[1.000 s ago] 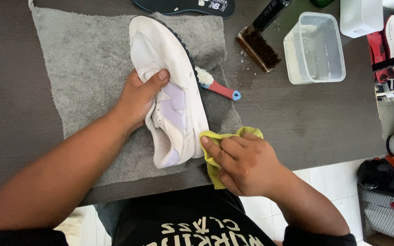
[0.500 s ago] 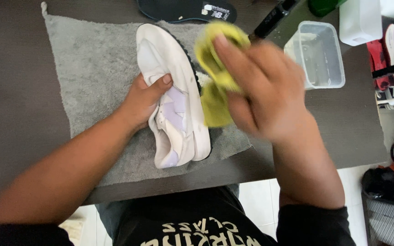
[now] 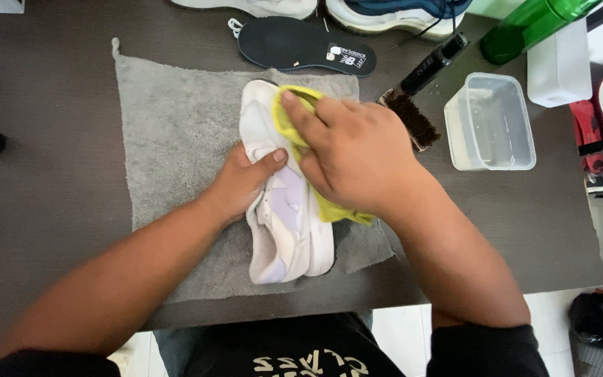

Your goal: The person cleans a white New Balance sneaker by first applying a liquid cleaner from a black bottle, then scrubbing the upper with a blue brush dipped in water, and finally wiping the shoe with a yellow cloth. The person handles the shoe, brush, and cloth throughout the process.

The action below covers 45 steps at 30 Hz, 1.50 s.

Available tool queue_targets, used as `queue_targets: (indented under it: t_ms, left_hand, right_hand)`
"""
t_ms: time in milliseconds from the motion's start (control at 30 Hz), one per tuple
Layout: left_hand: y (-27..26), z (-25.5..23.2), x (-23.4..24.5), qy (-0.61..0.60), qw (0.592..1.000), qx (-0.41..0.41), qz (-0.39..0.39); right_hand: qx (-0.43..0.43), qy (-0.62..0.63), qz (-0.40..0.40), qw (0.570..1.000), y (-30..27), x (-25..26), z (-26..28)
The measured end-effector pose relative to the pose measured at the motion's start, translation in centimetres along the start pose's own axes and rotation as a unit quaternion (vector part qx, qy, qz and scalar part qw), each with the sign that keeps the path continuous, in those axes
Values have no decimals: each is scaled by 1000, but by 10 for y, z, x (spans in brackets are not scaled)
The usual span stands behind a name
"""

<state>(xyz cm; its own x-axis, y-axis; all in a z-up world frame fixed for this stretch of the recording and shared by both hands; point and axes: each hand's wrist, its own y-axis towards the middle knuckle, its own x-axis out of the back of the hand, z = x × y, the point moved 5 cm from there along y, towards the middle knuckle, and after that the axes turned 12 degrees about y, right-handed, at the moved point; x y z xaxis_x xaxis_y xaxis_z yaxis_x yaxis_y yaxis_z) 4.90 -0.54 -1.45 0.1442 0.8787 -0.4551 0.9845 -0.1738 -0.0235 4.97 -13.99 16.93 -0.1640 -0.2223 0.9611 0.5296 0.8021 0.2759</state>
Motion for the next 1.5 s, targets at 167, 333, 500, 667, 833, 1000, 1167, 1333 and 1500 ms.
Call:
queue_targets:
  t_ms: [167,333,500,667,833,1000,1167,1333,1500]
  left_hand:
    - [-1,-10,-2,74,994,79,-24]
    - [1,-1,2,19,995,86,-54]
    - [-7,-17,-10,103,992,35,-60]
    - [-2,-4,-1,122,991,34,-54]
    - [0,5,17,78,993,64,-54]
    - [-2,-1,22,54,993,73,-73]
    - [-4,-4,20,-17,998,44,-49]
    - [-4,-6,20,-12,997,58,-46]
    - [-5,-7,21,-7,998,46,-36]
  right_hand:
    - [-6,49,34,998,-31,-4,5]
    - [-11,113,73,991,-76,-17,15]
    - [-25,223,70,972,-117,-20,31]
    - [-17,229,68,971,-146,-20,47]
    - [29,182,40,982,-156,14,64]
    - [-17,137,-66,988,-206,35,14]
    - [-160,-89,-121,976,-286,41,-39]
    - [-180,-138,-176,958,-335,20,-60]
    - [-203,-83,-168,961,-346,-29,-68]
